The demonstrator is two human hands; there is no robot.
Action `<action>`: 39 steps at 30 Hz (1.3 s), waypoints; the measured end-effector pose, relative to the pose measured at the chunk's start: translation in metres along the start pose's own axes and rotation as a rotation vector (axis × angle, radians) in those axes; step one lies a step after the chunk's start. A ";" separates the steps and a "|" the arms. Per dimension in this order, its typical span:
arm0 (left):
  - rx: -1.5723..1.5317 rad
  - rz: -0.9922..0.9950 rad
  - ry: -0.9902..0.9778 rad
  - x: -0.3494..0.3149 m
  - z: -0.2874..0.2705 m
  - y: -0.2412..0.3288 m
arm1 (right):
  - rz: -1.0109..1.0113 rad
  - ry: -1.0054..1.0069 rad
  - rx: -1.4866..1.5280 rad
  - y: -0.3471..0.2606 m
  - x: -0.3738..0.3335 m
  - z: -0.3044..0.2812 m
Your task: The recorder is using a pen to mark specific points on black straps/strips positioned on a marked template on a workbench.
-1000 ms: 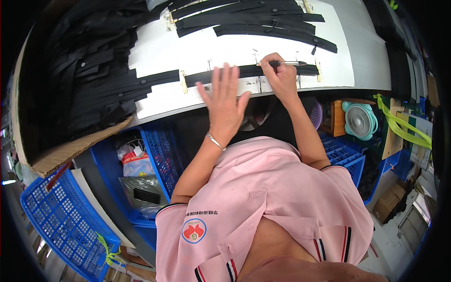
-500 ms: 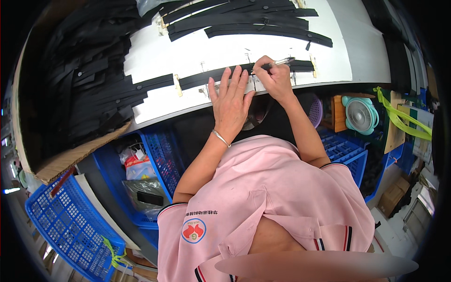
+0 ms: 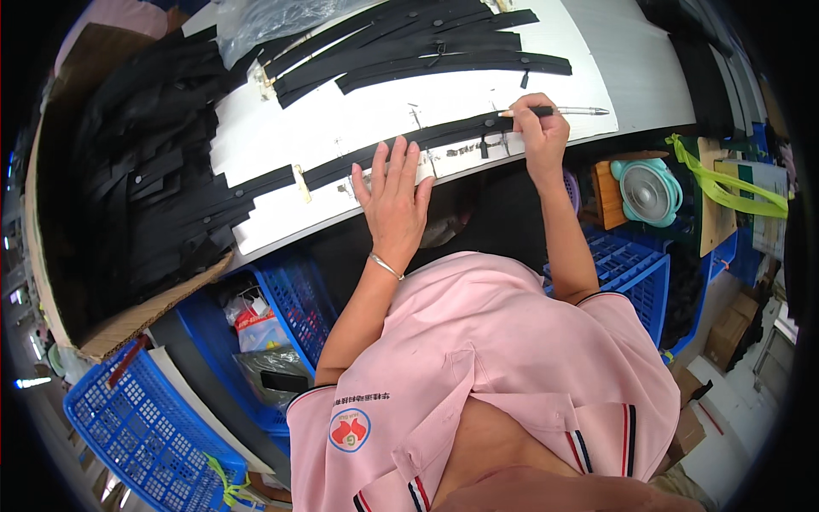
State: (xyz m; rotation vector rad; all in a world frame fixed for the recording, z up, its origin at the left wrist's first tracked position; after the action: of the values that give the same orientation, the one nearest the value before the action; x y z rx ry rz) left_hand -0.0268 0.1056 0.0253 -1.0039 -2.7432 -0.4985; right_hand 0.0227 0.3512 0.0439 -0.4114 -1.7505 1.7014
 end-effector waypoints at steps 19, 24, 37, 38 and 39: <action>-0.378 0.094 0.149 0.087 0.030 0.072 | -0.059 -0.081 -0.241 0.022 0.008 -0.008; -0.365 0.094 0.186 0.087 0.031 0.075 | -0.088 -0.101 -0.278 0.022 0.009 -0.009; -0.310 0.106 0.216 0.083 0.032 0.076 | -0.122 -0.217 -0.217 0.023 0.004 -0.011; -0.304 0.099 0.219 0.082 0.032 0.075 | -0.122 -0.225 -0.212 0.022 0.005 -0.010; -0.309 0.101 0.197 0.083 0.033 0.074 | -0.137 -0.221 -0.231 0.020 0.005 -0.008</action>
State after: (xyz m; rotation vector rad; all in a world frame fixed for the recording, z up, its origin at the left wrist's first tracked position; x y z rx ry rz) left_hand -0.0424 0.2201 0.0358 -1.0863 -2.4751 -0.9699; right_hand 0.0203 0.3627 0.0253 -0.2026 -2.0960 1.4995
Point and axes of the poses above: each hand's wrist, its own x-axis towards the middle knuckle, its own z-axis out of the palm, y = z × x, the point moved 6 cm from there along x, towards the middle knuckle, and after that the axes turned 12 degrees about x, right-handed, at the moved point
